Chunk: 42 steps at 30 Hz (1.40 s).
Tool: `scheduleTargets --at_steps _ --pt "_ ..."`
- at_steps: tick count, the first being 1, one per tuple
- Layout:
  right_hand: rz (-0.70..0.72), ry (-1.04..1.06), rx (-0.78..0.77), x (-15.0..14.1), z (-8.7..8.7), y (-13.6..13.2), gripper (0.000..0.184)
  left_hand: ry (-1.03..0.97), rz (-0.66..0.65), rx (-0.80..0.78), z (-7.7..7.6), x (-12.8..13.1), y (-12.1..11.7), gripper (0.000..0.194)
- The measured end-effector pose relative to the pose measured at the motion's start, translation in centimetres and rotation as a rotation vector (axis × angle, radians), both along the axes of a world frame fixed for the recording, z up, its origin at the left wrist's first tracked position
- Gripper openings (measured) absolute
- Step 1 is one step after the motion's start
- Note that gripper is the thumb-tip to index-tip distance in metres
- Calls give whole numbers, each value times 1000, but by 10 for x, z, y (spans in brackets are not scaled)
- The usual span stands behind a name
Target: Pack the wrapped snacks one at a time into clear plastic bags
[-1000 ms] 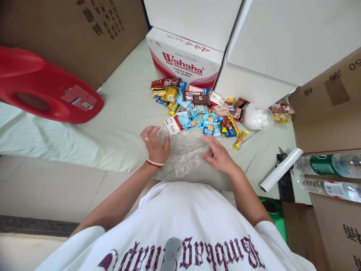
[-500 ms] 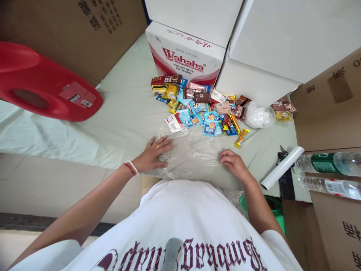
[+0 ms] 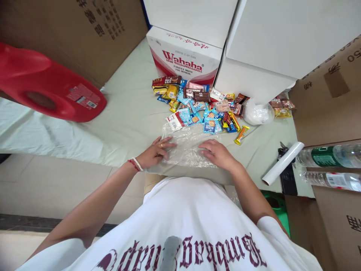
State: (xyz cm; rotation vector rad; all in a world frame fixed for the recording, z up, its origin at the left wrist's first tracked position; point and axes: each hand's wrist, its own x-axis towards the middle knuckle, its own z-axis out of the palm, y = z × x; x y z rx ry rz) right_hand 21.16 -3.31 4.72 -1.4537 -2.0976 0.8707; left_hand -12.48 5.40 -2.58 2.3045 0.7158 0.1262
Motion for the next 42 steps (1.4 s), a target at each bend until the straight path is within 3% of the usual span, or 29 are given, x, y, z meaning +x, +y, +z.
scheduleTargets --at_steps 4,6,8,10,13,17,19,21,23,25,30,32,34,37,42 --pt "51 -116 -248 -44 -21 13 58 -33 -3 5 -3 9 0 37" --pt "147 -204 -269 -60 -23 8 40 -51 21 -11 -4 11 0 32" --pt "251 -298 -186 -76 -21 -3 20 -105 85 -63 -5 11 3 24" --pt "359 -387 -106 -91 -21 -16 21 -205 173 -151 -5 12 7 20" --pt "542 -432 -102 -109 -24 -33 22 -346 267 -281 -5 15 15 20" --pt "710 -230 -211 -113 -15 -41 25 -346 315 -249 -8 22 16 42" --pt "639 -49 -217 -104 -5 -37 28 -254 266 -152 -9 23 11 48" --pt "378 35 -136 -89 0 -29 35 -157 174 -55 -9 22 4 41" --pt "32 -71 -10 -72 -9 -19 40 -94 110 21 -8 18 -2 32" --pt "-205 -258 86 -55 -31 -14 48 -51 95 94 -8 14 -6 41" --pt "-388 -479 140 -29 -91 -43 59 47 135 281 -14 2 -12 78" --pt "-443 -469 170 -22 -97 -59 55 85 145 306 -17 -1 -14 86" --pt "-491 -428 213 -12 -90 -61 52 110 129 304 -20 -3 -15 94" --pt "-513 -388 282 4 -68 -27 43 128 96 296 -21 -5 -14 103" --pt "-372 -522 355 11 -41 107 37 166 68 275 -20 -7 -10 111"
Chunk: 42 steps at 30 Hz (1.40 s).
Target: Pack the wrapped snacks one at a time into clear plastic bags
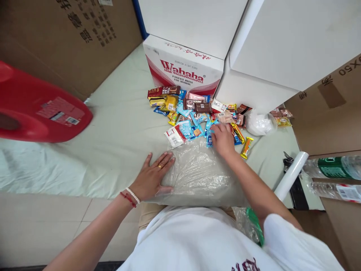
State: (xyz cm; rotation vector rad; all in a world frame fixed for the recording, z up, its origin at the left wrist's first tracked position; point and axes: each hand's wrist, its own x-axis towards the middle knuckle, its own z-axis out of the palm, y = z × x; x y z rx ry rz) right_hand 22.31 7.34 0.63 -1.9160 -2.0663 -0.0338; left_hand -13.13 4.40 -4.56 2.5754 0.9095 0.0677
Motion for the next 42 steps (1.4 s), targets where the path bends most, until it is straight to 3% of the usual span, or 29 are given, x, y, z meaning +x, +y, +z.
scheduleTargets --at_steps 2,4,7,11,15,17,19,21,25,28,35,39,42 --pt "33 -85 -19 -9 1 51 47 21 -5 -21 2 0 1 116" --pt "66 -135 -48 -18 1 85 44 40 -6 -46 5 1 1 122" --pt "98 -61 -19 -20 6 99 34 68 -4 -90 10 2 2 129" --pt "98 375 -45 4 30 62 40 106 -9 -119 14 2 2 129" --pt "375 698 -546 17 52 10 46 133 -6 -98 15 3 2 125" --pt "575 671 -836 7 53 -7 46 142 -9 -91 15 3 2 126" --pt "696 561 -981 -10 49 -18 45 157 -6 -85 15 3 2 126" --pt "643 392 -882 -28 41 -26 43 164 8 -70 15 3 0 127" --pt "403 126 -456 -53 26 -50 46 143 52 -39 13 1 -6 127" --pt "456 81 -421 -62 15 -72 53 104 97 -2 10 -3 -11 125" --pt "469 129 -317 -73 -5 -94 43 -48 137 158 -1 -17 -22 105" --pt "490 239 -282 -68 1 -112 45 -119 230 303 -6 -22 -31 96" --pt "538 401 -272 -50 15 -141 50 -224 183 464 -4 -23 -38 82"
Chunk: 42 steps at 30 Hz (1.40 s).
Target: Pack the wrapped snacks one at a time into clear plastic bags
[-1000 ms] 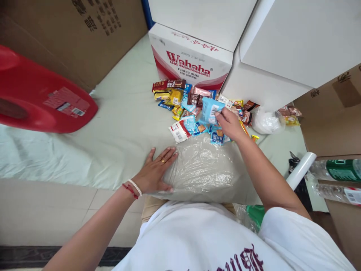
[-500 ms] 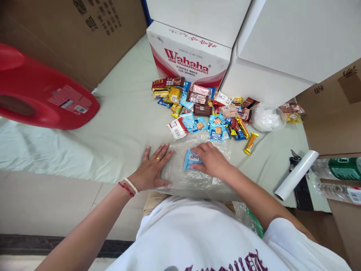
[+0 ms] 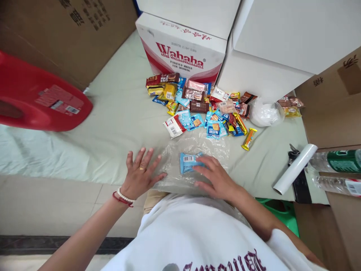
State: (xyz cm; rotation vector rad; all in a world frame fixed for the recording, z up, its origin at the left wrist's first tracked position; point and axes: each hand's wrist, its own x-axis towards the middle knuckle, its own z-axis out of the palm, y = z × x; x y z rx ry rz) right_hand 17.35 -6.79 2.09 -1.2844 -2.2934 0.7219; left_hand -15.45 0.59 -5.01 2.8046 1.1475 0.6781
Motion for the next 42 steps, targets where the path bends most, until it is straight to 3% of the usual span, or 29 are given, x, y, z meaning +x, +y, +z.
scheduleTargets --at_steps 3,6,10,12,15,19,22,25,27,30,34,37,42 --pt "97 19 -117 23 5 -32 54 13 -244 -46 5 -2 0 72" --pt "65 4 -154 37 -8 -54 49 45 -488 -309 12 -5 9 74" --pt "-75 89 -87 44 -29 -59 19 116 -544 -562 20 -11 21 74" --pt "-111 172 -114 46 -30 -54 16 138 -538 -607 22 -10 23 64" --pt "-218 272 -280 53 -21 -42 19 81 -491 -652 22 -3 27 25" --pt "-381 339 -459 64 -2 -22 32 -2 -329 -697 27 16 38 38" --pt "-249 267 -371 63 11 -13 37 20 -258 -693 34 28 46 41" --pt "-54 41 -228 50 12 -17 61 37 -267 -712 38 32 49 41" --pt "-73 -72 -165 40 6 -23 46 13 -253 -715 39 31 48 40" --pt "-143 -22 -123 33 -1 -27 22 -47 -225 -697 40 28 47 39" --pt "-194 127 -81 42 4 -9 18 -118 -136 -660 40 32 46 38" --pt "-278 110 -123 53 6 11 20 -165 22 -580 34 43 48 34" --pt "-413 -257 -188 57 0 47 20 -151 309 -481 20 60 52 21"
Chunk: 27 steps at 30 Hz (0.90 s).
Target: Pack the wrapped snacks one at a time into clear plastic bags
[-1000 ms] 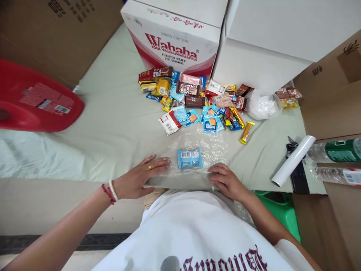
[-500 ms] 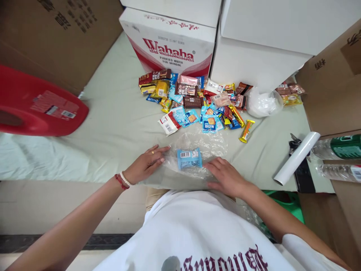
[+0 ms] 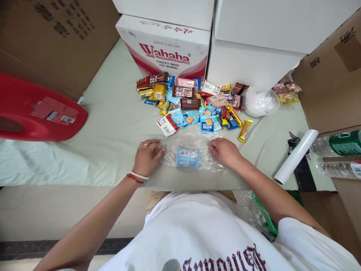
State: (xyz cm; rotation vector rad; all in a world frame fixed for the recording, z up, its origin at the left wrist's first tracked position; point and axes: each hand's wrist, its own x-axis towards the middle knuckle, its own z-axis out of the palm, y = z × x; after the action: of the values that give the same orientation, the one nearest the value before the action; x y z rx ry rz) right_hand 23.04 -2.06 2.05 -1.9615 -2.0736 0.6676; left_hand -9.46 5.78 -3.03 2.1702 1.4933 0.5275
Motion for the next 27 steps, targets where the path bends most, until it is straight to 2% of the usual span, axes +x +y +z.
scheduleTargets --at_steps 3,5,7,9,12,15,17,19,23,27 --pt "105 -178 121 -12 1 28 32 -9 62 3 -5 6 0 30" --pt "242 -188 209 -24 2 50 47 -29 95 2 -5 9 -1 41" --pt "388 -173 238 -36 0 73 54 -52 106 -8 -4 11 -2 53" --pt "495 -149 229 -46 -2 96 42 -75 86 -32 -3 12 -4 66" --pt "578 -82 210 -56 -2 124 19 -91 28 -58 -3 14 -5 83" --pt "607 -30 154 -65 7 143 18 -88 9 -56 -4 17 -4 93" --pt "579 -59 78 -72 15 150 22 -85 35 -50 -4 20 -2 95" --pt "505 -143 19 -79 21 152 26 -62 68 -55 -3 24 1 87" --pt "408 -286 32 -90 33 144 32 64 36 -129 3 26 8 31" --pt "366 -314 73 -96 46 119 35 79 -27 -166 9 21 12 23"
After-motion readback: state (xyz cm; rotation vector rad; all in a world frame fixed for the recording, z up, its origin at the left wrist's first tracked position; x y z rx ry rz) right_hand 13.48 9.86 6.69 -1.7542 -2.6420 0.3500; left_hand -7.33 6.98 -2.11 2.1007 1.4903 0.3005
